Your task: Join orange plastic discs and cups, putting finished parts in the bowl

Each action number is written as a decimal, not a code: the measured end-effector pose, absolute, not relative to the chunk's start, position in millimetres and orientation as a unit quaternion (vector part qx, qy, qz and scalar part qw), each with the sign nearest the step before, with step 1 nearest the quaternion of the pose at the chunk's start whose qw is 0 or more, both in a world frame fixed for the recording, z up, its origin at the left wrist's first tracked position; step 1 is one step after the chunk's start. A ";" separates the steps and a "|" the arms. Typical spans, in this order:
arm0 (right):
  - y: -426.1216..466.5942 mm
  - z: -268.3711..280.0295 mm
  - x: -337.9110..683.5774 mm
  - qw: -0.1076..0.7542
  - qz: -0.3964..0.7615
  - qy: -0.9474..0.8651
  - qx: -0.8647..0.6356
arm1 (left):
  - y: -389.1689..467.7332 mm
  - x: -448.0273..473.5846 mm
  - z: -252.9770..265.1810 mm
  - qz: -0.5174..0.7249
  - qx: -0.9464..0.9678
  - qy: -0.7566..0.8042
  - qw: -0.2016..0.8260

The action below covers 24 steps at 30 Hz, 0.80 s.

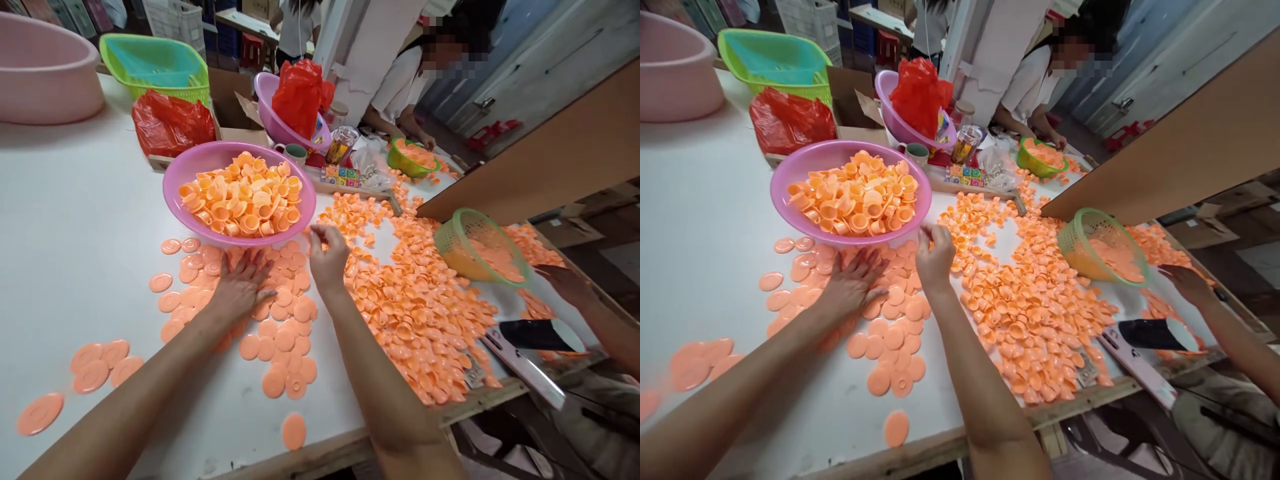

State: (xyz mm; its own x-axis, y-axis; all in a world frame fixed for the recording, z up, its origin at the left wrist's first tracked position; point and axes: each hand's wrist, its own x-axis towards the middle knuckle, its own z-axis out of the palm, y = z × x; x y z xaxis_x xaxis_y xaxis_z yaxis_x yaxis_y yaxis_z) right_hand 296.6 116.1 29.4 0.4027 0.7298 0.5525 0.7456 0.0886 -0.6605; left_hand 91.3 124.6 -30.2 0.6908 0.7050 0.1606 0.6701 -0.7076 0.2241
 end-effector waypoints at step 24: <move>-84.3 7.8 333.0 0.334 0.074 -0.498 -0.797 | -13.4 51.9 -20.7 0.142 0.963 0.168 0.156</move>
